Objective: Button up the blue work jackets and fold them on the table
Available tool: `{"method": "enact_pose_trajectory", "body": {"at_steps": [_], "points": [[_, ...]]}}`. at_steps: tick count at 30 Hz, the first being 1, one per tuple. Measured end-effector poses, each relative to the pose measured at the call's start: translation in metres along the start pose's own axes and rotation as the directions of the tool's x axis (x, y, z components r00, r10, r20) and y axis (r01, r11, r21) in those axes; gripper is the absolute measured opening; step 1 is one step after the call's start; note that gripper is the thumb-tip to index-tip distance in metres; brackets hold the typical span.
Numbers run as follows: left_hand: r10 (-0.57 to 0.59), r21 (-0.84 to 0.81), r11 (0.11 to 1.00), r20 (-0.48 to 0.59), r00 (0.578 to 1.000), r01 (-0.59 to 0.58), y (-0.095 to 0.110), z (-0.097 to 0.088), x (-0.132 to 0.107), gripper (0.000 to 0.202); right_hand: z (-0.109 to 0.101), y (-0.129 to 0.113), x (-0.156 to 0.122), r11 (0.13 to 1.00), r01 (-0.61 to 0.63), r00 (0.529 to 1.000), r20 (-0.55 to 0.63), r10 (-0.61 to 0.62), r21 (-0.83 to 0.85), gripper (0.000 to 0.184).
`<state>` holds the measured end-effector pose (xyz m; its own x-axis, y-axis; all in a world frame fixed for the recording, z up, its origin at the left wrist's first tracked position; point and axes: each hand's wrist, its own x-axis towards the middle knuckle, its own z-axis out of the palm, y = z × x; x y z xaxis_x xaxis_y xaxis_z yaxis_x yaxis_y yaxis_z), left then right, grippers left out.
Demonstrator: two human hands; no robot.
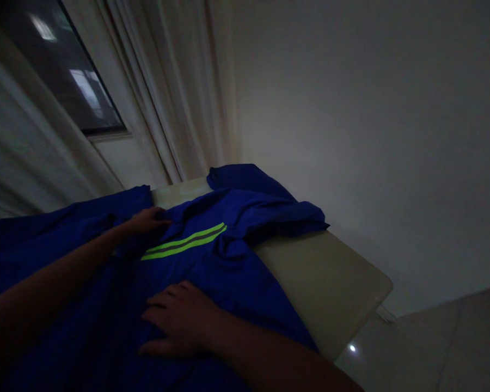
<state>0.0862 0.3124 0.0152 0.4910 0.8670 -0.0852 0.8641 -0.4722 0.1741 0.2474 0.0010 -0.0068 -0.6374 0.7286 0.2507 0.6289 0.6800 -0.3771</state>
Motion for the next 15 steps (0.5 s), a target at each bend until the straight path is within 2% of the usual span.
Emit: {"method": "enact_pose_trajectory", "body": {"at_steps": [2,3,4,6,8,10,13,15], "points": [[0.003,-0.042,0.999,0.176,0.984,0.004,-0.001,-0.027,0.013,0.047,0.001,0.001,0.001,1.000,0.001,1.000,0.003,-0.001,-0.003,0.057],[0.000,-0.015,1.000,0.187,0.982,0.003,0.001,-0.040,0.019,0.041,0.002,0.002,0.001,1.000,-0.003,1.000,-0.002,0.003,-0.004,0.057],[-0.007,0.040,0.999,0.132,0.991,0.002,0.005,-0.051,0.023,0.036,0.003,0.004,0.002,1.000,-0.011,1.000,-0.011,0.011,-0.004,0.057],[-0.031,0.172,0.984,-0.081,0.996,0.045,0.017,-0.062,0.024,0.031,0.004,0.010,0.007,0.999,-0.039,0.999,-0.029,0.039,0.000,0.057],[-0.029,0.227,0.970,-0.266,0.963,0.092,0.033,-0.060,0.016,0.031,0.004,0.018,0.015,0.998,-0.064,0.998,-0.025,0.064,0.010,0.056],[-0.021,0.210,0.972,-0.375,0.927,0.107,0.049,-0.049,0.001,0.045,0.003,0.028,0.024,0.998,-0.068,0.998,-0.003,0.068,0.017,0.052],[-0.022,0.126,0.989,-0.407,0.913,0.081,0.066,-0.032,-0.033,0.071,0.001,0.040,0.034,0.998,-0.060,0.998,-0.005,0.060,0.003,0.048],[-0.030,0.070,0.996,-0.373,0.927,0.061,0.073,-0.025,-0.059,0.072,-0.002,0.042,0.036,0.998,-0.059,0.998,-0.019,0.059,-0.014,0.047]]}}
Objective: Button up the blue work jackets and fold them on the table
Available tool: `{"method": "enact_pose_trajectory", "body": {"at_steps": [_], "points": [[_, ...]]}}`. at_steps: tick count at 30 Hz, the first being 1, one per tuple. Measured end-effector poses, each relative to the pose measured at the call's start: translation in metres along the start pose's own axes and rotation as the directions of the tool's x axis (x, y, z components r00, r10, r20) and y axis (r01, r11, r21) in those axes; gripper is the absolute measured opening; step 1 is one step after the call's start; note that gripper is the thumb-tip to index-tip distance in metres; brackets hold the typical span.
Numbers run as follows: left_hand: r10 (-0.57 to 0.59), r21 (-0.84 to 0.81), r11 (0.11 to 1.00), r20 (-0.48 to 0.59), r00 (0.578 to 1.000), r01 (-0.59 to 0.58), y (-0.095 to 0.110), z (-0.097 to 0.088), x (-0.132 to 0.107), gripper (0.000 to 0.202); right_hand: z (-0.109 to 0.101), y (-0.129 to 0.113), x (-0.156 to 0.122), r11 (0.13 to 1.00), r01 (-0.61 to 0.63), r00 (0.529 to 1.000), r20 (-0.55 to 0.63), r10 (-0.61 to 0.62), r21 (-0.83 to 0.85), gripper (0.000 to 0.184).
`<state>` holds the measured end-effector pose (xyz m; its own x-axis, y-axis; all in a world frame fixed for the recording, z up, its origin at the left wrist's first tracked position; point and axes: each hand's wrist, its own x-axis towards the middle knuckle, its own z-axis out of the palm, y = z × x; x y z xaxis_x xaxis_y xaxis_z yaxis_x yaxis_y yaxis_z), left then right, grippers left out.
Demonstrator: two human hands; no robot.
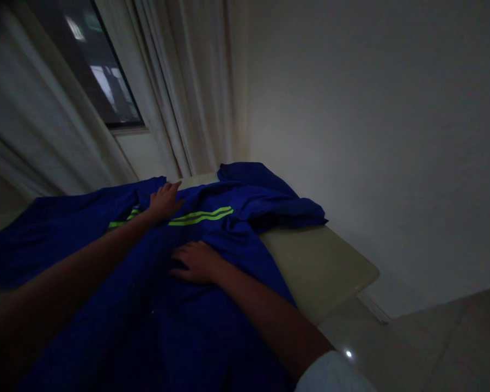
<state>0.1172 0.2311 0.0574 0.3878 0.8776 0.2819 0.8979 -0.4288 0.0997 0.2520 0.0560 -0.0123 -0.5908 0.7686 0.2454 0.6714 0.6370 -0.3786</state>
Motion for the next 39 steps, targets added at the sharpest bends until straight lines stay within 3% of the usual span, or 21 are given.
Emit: {"method": "enact_pose_trajectory", "body": {"at_steps": [4,7,10,12,15,18,20,22,24,28,31,33,36,37,39], "points": [[0.027,-0.161,0.987,-0.010,1.000,-0.028,-0.003,-0.015,-0.061,0.062,-0.011,-0.013,-0.006,0.997,0.004,0.998,-0.067,-0.009,-0.074,0.041],[0.090,-0.298,0.950,-0.025,0.996,-0.094,-0.014,-0.031,-0.119,0.044,-0.019,-0.044,-0.022,0.992,-0.068,0.986,-0.158,0.051,-0.107,0.036],[0.118,-0.314,0.947,0.145,0.982,-0.067,-0.024,-0.045,-0.184,0.030,-0.019,-0.082,-0.046,0.980,-0.191,0.978,-0.102,0.185,-0.059,0.041],[0.173,-0.339,0.938,0.287,0.942,-0.069,-0.025,-0.052,-0.223,0.027,-0.017,-0.103,-0.060,0.964,-0.262,0.965,-0.005,0.262,-0.048,0.040],[0.290,-0.412,0.898,0.298,0.909,-0.152,-0.019,-0.053,-0.261,0.027,-0.020,-0.119,-0.070,0.939,-0.344,0.939,0.000,0.344,0.012,0.025],[0.330,-0.368,0.902,0.242,0.912,-0.228,-0.008,-0.050,-0.270,0.031,-0.032,-0.125,-0.064,0.893,-0.442,0.877,-0.167,0.451,0.089,0.012],[0.307,-0.325,0.922,0.289,0.907,-0.209,-0.004,-0.047,-0.264,0.025,-0.039,-0.129,-0.058,0.875,-0.474,0.837,-0.259,0.482,0.098,0.017],[0.271,-0.331,0.931,0.351,0.896,-0.152,-0.005,-0.043,-0.255,0.018,-0.041,-0.133,-0.053,0.894,-0.440,0.860,-0.249,0.446,0.080,0.022],[0.284,-0.401,0.908,0.375,0.882,-0.121,-0.008,-0.038,-0.248,0.014,-0.036,-0.134,-0.053,0.919,-0.392,0.905,-0.163,0.394,0.046,0.021],[0.377,-0.538,0.823,0.279,0.883,-0.181,-0.017,-0.031,-0.250,0.017,-0.021,-0.131,-0.063,0.938,-0.342,0.935,-0.085,0.345,0.056,0.024],[0.375,-0.514,0.837,0.293,0.879,-0.186,-0.018,-0.035,-0.255,0.018,-0.019,-0.131,-0.066,0.958,-0.263,0.958,-0.083,0.273,0.109,0.035],[0.396,-0.500,0.849,0.391,0.831,-0.169,-0.018,-0.041,-0.254,0.010,-0.022,-0.132,-0.064,0.956,-0.283,0.955,-0.075,0.288,0.074,0.031],[0.457,-0.525,0.837,0.511,0.728,-0.156,-0.017,-0.047,-0.250,0.007,-0.025,-0.135,-0.055,0.916,-0.400,0.913,-0.093,0.396,-0.018,0.023],[0.471,-0.537,0.829,0.526,0.708,-0.153,-0.016,-0.048,-0.248,0.008,-0.025,-0.135,-0.052,0.903,-0.427,0.902,-0.084,0.423,-0.038,0.022],[0.477,-0.547,0.823,0.521,0.708,-0.153,-0.014,-0.047,-0.246,0.009,-0.023,-0.135,-0.047,0.894,-0.444,0.896,-0.037,0.443,-0.055,0.020]]}}
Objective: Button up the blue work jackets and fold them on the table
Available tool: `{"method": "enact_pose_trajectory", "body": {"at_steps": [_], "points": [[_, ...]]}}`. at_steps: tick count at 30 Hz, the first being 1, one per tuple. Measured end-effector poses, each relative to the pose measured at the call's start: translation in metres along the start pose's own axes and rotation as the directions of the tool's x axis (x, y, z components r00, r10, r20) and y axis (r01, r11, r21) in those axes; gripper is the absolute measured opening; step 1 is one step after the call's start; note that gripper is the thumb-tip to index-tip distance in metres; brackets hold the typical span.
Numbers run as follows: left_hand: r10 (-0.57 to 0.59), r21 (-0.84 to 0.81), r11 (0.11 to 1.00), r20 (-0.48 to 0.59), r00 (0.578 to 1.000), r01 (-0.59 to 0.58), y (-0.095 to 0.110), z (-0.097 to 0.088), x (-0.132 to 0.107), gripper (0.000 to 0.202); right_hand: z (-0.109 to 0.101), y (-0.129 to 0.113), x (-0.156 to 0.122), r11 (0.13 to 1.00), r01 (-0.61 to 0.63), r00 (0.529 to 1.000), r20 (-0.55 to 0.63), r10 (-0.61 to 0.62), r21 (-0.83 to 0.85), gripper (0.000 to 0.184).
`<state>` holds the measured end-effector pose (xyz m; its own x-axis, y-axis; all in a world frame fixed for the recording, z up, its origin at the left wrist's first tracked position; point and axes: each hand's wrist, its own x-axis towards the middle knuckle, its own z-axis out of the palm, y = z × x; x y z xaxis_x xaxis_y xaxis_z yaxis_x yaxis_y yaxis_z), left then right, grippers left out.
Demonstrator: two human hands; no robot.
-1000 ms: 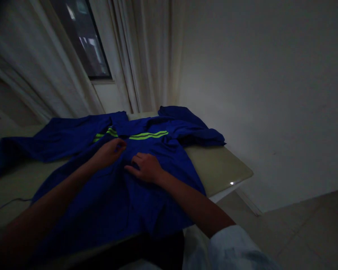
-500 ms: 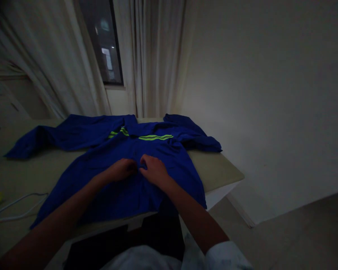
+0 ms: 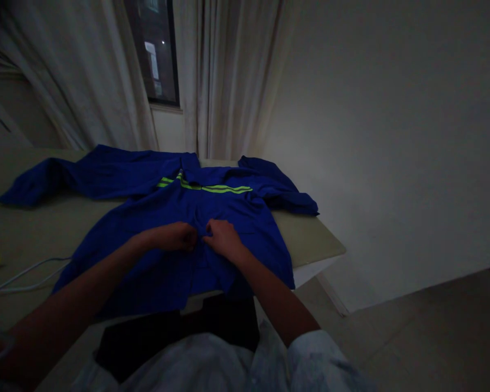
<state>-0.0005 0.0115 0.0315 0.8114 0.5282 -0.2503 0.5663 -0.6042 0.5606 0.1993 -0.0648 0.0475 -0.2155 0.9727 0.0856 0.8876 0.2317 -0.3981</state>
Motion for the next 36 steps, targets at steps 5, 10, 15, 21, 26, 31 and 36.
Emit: {"method": "enact_pose_trajectory", "body": {"at_steps": [5,10,15,21,26,31,36], "points": [[0.013,-0.121,0.992,-0.114,0.993,-0.027,-0.005,0.008,0.000,0.015,0.008,0.004,0.003,0.999,0.046,0.998,0.052,-0.045,-0.017,0.020],[0.019,-0.277,0.959,-0.154,0.988,-0.062,-0.015,0.017,-0.012,0.030,0.012,0.002,0.004,0.993,-0.006,0.998,-0.068,-0.002,-0.116,0.012],[0.070,-0.108,0.989,-0.246,0.967,-0.099,-0.014,0.018,-0.005,0.016,0.020,-0.011,0.008,0.972,-0.042,0.994,-0.111,0.016,-0.232,0.005],[0.114,-0.137,0.974,-0.387,0.915,-0.180,-0.021,0.024,-0.007,0.017,0.032,0.013,0.013,0.947,0.088,0.996,-0.034,-0.082,0.308,0.012],[0.159,-0.154,0.960,-0.386,0.909,-0.234,-0.023,0.027,-0.015,0.015,0.044,0.035,0.007,0.811,0.100,0.994,-0.096,-0.055,0.576,0.014],[0.181,-0.020,0.977,-0.459,0.870,-0.214,-0.014,0.028,-0.018,0.015,0.047,0.034,0.005,0.809,0.211,0.971,-0.215,-0.107,0.549,0.009],[0.177,-0.020,0.977,-0.494,0.851,-0.214,-0.010,0.030,-0.019,0.012,0.047,0.030,0.003,0.835,0.284,0.947,-0.272,-0.168,0.472,0.009]]}}
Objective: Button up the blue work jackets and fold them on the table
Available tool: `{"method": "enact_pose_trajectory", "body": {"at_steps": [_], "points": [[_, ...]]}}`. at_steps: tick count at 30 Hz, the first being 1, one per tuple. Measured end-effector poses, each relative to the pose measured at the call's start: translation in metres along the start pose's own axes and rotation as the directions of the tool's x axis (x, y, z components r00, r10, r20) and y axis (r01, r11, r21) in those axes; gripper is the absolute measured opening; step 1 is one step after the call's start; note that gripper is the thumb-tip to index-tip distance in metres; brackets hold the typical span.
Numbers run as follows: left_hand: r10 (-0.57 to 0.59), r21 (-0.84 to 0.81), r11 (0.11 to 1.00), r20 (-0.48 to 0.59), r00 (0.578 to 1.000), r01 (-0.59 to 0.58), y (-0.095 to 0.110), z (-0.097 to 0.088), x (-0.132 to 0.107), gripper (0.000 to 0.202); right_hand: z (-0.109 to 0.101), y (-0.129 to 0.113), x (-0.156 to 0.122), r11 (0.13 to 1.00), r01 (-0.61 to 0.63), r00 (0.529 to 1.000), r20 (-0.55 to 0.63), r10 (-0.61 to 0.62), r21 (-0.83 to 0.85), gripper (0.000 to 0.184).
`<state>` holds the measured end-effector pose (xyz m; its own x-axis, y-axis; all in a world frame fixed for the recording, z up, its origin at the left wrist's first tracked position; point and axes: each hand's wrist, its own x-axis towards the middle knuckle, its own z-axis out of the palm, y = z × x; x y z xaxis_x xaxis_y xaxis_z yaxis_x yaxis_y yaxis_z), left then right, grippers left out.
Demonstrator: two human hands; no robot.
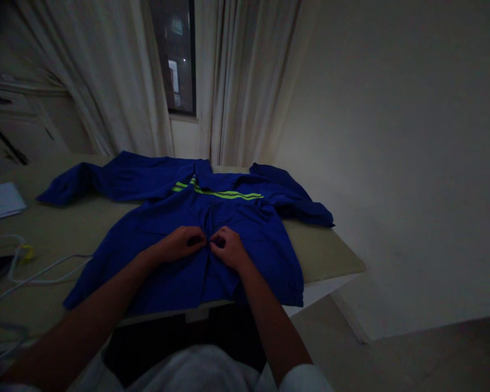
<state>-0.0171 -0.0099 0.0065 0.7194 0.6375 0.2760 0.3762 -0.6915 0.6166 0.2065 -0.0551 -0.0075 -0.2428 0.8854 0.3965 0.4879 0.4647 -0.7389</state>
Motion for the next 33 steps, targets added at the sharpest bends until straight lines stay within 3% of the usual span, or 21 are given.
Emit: {"method": "enact_pose_trajectory", "body": {"at_steps": [4,11,16,21,26,33], "points": [[-0.012,0.028,1.000,-0.002,1.000,0.012,-0.002,0.002,0.000,0.012,0.001,0.000,-0.001,1.000,0.011,1.000,0.014,-0.011,0.029,0.009],[-0.055,0.072,0.996,-0.028,0.998,0.057,0.000,0.004,0.000,0.013,-0.004,0.004,0.003,0.977,-0.084,0.996,0.045,0.077,0.193,0.013],[0.014,0.038,0.999,-0.108,0.994,-0.010,0.007,0.003,0.000,0.014,-0.005,0.010,0.004,0.934,-0.200,0.979,0.092,0.181,0.297,0.018],[0.010,-0.024,1.000,-0.112,0.994,-0.013,0.002,0.003,0.002,0.015,0.000,0.007,0.011,0.958,-0.191,0.981,0.055,0.184,0.214,0.016],[-0.080,-0.103,0.992,-0.120,0.989,0.068,-0.004,0.001,0.002,0.017,-0.003,-0.005,0.029,0.986,-0.167,0.974,0.151,0.168,-0.019,0.010],[-0.141,-0.132,0.983,-0.123,0.982,0.125,-0.001,0.005,0.003,0.019,0.007,0.015,0.022,0.939,-0.223,0.964,0.203,0.172,0.264,0.011]]}}
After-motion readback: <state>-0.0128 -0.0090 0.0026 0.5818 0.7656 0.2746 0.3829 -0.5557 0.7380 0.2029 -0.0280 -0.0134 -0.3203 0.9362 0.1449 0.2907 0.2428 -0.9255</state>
